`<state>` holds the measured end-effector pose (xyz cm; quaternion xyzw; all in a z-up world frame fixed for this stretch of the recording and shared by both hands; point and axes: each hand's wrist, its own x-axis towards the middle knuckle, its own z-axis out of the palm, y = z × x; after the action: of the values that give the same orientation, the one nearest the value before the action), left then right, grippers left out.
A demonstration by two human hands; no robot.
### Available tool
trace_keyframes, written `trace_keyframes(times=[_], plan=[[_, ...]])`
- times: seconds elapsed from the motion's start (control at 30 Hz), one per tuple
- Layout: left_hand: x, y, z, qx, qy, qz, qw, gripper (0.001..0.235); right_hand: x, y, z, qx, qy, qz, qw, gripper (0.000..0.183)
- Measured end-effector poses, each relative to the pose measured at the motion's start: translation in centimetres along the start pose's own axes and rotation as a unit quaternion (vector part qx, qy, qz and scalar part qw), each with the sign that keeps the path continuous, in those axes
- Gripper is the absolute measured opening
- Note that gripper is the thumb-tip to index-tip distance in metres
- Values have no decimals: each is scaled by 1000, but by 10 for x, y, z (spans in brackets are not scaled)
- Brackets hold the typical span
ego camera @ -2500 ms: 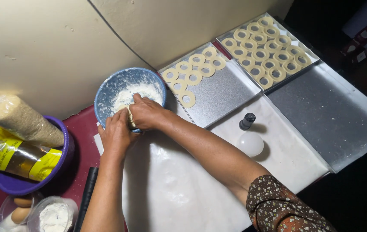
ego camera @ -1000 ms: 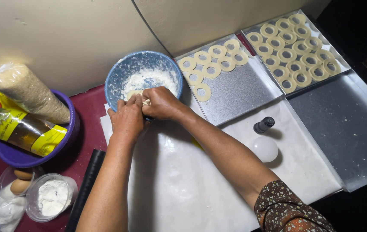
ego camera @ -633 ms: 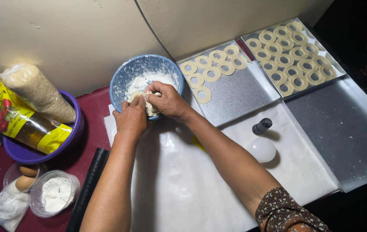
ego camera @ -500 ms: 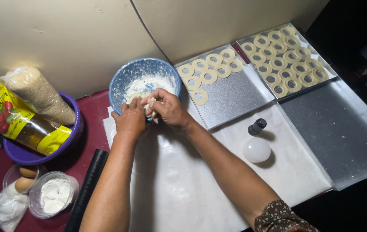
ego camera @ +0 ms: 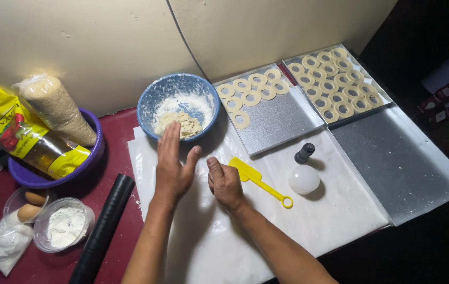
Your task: Rolling out pastry dough and using a circular mold and punch to cut out donut shapes.
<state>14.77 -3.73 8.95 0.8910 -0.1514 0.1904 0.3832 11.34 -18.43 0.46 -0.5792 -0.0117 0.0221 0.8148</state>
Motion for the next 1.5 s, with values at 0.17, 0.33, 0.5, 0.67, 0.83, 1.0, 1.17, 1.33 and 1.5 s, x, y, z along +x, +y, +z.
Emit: trace_keyframes(times=[0.17,0.33,0.5,0.67,0.83,1.0,1.17,1.33,1.5], plan=[[-89,23,40,-328,58,-130,934,58,-14,-4,20,6,33,-41,999,40],[-126,13,72,-590,96,-270,755,61,-46,-22,47,29,-17,-53,998,19],[-108,25,44,-754,36,-308,579,68,-78,-25,57,-147,-107,-144,973,52],[-121,40,45,-724,-4,-268,636,69,-66,-21,47,-198,-71,-131,969,60],[-134,58,46,-732,21,-346,586,66,-34,-12,34,-221,-43,-94,970,60],[-147,58,53,-714,85,-259,645,58,-24,-21,39,-280,-11,-48,959,62],[-138,56,42,-704,122,-268,647,59,-33,-40,52,-281,-12,-54,958,55],[-147,45,54,-709,111,-236,655,61,-27,-51,55,-181,-31,0,983,59],[-136,72,31,-652,81,-158,737,61,-21,-34,49,-143,-39,64,987,71]])
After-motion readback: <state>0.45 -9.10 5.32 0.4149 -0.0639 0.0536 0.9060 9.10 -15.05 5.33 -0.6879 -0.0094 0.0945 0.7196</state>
